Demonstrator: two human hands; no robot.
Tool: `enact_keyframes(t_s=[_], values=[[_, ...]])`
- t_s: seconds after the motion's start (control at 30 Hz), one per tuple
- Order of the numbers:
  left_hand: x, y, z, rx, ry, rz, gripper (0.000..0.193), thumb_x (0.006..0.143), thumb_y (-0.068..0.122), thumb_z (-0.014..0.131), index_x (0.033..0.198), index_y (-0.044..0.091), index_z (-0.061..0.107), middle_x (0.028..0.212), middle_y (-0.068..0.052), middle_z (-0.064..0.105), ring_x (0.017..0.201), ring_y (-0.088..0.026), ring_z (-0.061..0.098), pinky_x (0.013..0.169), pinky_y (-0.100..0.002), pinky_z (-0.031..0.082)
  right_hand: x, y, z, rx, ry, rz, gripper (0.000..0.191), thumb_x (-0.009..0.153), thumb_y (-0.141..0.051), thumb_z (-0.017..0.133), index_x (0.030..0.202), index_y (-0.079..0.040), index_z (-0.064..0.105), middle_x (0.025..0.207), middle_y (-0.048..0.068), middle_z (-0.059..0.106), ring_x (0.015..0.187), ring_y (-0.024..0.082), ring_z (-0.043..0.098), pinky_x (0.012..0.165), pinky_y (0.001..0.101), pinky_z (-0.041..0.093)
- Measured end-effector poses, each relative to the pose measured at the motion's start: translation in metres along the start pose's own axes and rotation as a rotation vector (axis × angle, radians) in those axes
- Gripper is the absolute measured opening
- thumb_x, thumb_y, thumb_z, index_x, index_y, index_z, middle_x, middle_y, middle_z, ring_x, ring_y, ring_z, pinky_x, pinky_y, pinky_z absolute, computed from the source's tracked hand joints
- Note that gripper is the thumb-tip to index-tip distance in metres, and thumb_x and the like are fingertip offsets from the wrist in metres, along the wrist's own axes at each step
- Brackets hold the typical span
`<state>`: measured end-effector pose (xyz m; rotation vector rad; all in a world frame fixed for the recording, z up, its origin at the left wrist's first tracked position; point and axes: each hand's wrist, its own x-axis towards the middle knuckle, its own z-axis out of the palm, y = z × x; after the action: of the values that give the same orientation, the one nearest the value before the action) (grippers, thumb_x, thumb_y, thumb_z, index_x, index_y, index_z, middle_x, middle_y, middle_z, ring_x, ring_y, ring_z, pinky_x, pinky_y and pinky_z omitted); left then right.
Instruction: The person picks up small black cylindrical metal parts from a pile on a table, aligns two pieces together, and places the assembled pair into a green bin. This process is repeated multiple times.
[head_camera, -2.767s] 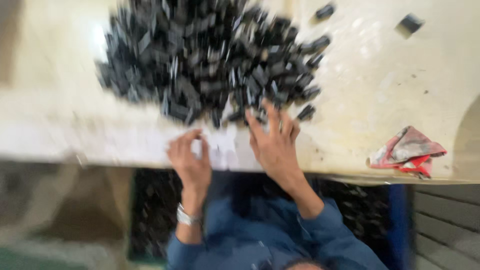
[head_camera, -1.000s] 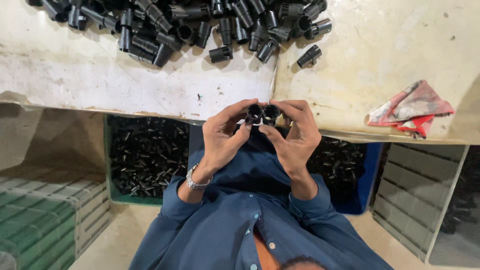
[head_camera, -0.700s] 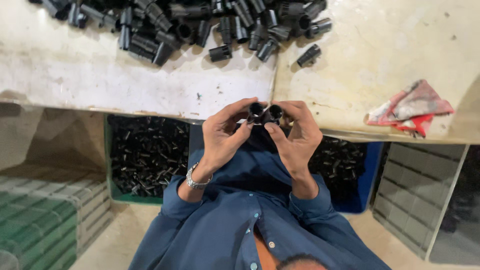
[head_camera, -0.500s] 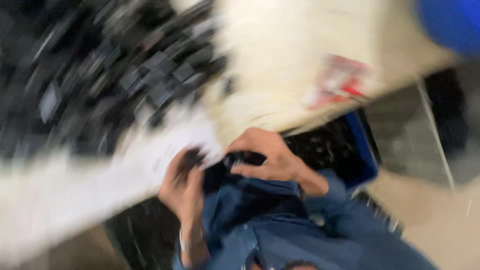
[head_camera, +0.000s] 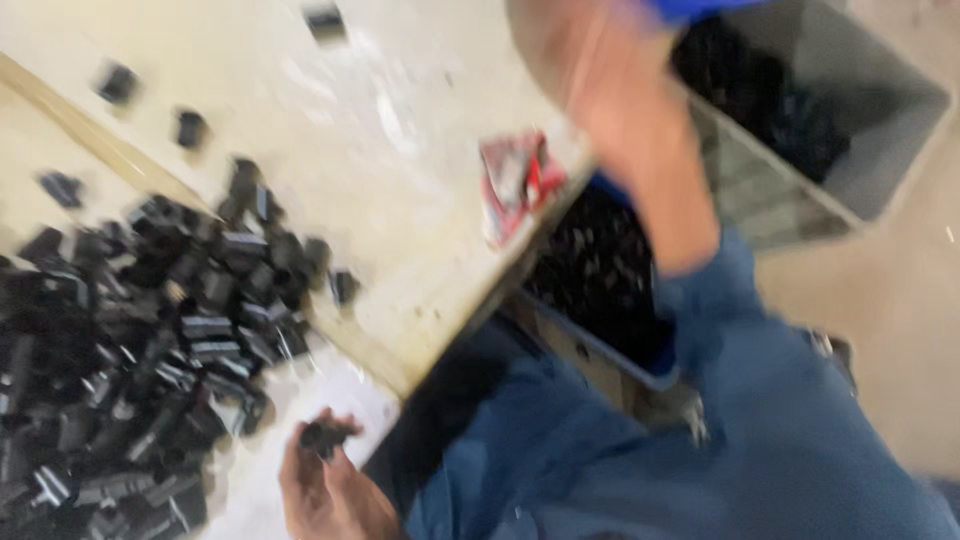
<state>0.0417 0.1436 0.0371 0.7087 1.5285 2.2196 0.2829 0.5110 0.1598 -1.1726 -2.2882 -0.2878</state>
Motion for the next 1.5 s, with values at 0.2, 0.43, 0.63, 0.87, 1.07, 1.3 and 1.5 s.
enact_keyframes(t_s=[0.2,0.43,0.63,0.87,1.07,1.3,1.5], values=[[0.001,0.003,0.042,0.013,-0.043,-0.157,0.044,0.105,0.008,0.055,0.144,-0.011,0.051,0.120,-0.024,0.068,0.100,-0.025,0.070,0.095,-0.038,0.058,-0.088,-0.129,0.007,1.339,-0.727,-0.246,0.042,0.097,-0.016,0.074,0.138,-0.011,0.065,0.153,0.012,0.055,0.134,0.028,0.059,0.105,0.0365,0.053],[-0.001,0.003,0.050,0.055,0.023,-0.248,0.057,0.107,0.023,0.050,0.156,-0.001,0.034,0.120,-0.009,0.064,0.083,-0.008,0.050,0.074,-0.022,0.041,-0.123,-0.216,0.017,1.601,-0.825,0.166,0.041,0.097,-0.007,0.073,0.138,-0.007,0.065,0.146,0.008,0.058,0.117,0.012,0.060,0.098,0.0275,0.052],[0.001,0.004,0.035,-0.064,-0.054,-0.256,0.044,0.114,0.018,0.041,0.155,0.003,0.034,0.115,-0.007,0.063,0.102,-0.011,0.060,0.096,-0.025,0.049,-0.141,-0.234,0.033,1.704,-0.723,0.170,0.037,0.094,0.004,0.075,0.129,0.000,0.065,0.142,0.010,0.052,0.120,0.012,0.056,0.103,0.0264,0.049],[0.015,0.011,0.028,0.091,-0.097,-0.267,0.031,0.114,0.000,0.046,0.142,0.000,0.059,0.109,-0.008,0.061,0.093,-0.010,0.056,0.085,-0.024,0.050,-0.129,-0.241,0.031,1.514,-0.518,0.048,0.037,0.092,0.003,0.080,0.126,-0.001,0.065,0.130,0.009,0.059,0.115,0.014,0.060,0.098,0.0264,0.050],[0.017,0.035,0.019,0.520,-0.049,0.091,0.033,0.102,-0.009,0.063,0.133,0.004,0.066,0.130,-0.011,0.066,0.106,-0.020,0.070,0.088,-0.028,0.058,-0.123,-0.248,0.025,1.234,-0.396,-0.056,0.041,0.084,-0.001,0.086,0.121,-0.003,0.068,0.115,0.010,0.067,0.096,0.017,0.063,0.078,0.0279,0.050],[0.008,0.049,0.014,0.408,-0.069,-0.038,0.041,0.095,0.002,0.077,0.135,0.004,0.066,0.129,-0.011,0.066,0.100,-0.014,0.070,0.088,-0.028,0.059,-0.137,-0.253,0.027,1.258,-0.336,-0.135,0.045,0.083,-0.002,0.092,0.121,-0.003,0.067,0.114,0.011,0.068,0.092,0.016,0.062,0.072,0.0250,0.050],[0.007,0.052,0.008,0.350,-0.152,-0.082,0.044,0.094,0.005,0.079,0.136,0.006,0.067,0.126,-0.009,0.068,0.100,-0.013,0.067,0.091,-0.027,0.058,-0.150,-0.252,0.022,1.225,-0.285,-0.114,0.046,0.082,-0.005,0.094,0.121,-0.001,0.068,0.112,0.011,0.068,0.092,0.015,0.066,0.073,0.0235,0.055]])
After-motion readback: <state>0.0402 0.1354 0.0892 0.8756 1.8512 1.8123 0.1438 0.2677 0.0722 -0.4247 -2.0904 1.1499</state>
